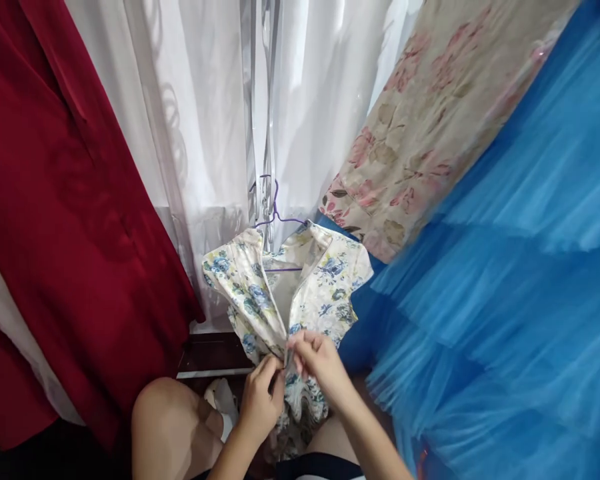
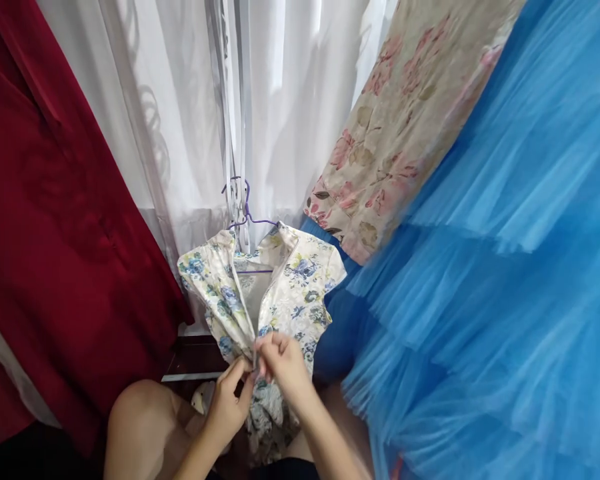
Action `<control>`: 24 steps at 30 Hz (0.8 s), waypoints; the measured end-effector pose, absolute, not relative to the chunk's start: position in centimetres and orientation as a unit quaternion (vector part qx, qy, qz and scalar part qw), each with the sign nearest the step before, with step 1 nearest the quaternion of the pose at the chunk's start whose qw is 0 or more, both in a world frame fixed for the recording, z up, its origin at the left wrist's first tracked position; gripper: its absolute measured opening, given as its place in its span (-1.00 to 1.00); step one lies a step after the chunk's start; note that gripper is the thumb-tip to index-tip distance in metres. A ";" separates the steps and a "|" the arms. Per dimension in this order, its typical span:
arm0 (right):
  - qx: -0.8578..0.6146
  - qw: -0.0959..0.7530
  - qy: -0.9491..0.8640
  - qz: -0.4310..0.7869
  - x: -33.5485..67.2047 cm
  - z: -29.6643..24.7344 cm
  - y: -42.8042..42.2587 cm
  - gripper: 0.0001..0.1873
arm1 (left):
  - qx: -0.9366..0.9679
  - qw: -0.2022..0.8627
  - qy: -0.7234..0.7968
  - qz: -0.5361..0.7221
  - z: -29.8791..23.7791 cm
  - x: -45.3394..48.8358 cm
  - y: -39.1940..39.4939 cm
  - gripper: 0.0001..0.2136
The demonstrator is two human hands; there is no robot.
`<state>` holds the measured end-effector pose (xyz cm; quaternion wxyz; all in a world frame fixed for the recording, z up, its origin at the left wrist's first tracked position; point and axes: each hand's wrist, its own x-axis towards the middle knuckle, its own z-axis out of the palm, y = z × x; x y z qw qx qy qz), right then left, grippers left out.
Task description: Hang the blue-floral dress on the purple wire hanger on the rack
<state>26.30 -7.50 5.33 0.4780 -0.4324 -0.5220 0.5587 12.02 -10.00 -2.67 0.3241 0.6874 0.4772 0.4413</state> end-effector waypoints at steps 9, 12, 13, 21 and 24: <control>-0.301 0.590 -0.526 0.534 24.2 19.9 2.1 -0.77 | 0.801 0.217 0.473 0.295 1.7 10.1 -9.9 -0.75; -0.306 0.597 -0.559 0.487 22.6 19.5 1.8 -0.78 | 0.817 0.222 0.432 0.312 3.9 8.6 -8.5 -0.83; -0.313 0.596 -0.570 0.472 22.3 18.9 1.4 -0.77 | 0.810 0.221 0.426 0.336 5.2 8.0 -7.7 -0.85; -0.320 0.594 -0.629 0.386 22.8 17.8 -1.5 -0.75 | 0.762 0.049 0.357 0.539 17.4 7.3 -1.4 -0.75; -0.339 0.603 -0.644 0.328 23.1 17.4 -0.8 -0.76 | 0.765 -0.025 0.335 0.550 18.7 8.8 -0.6 -0.80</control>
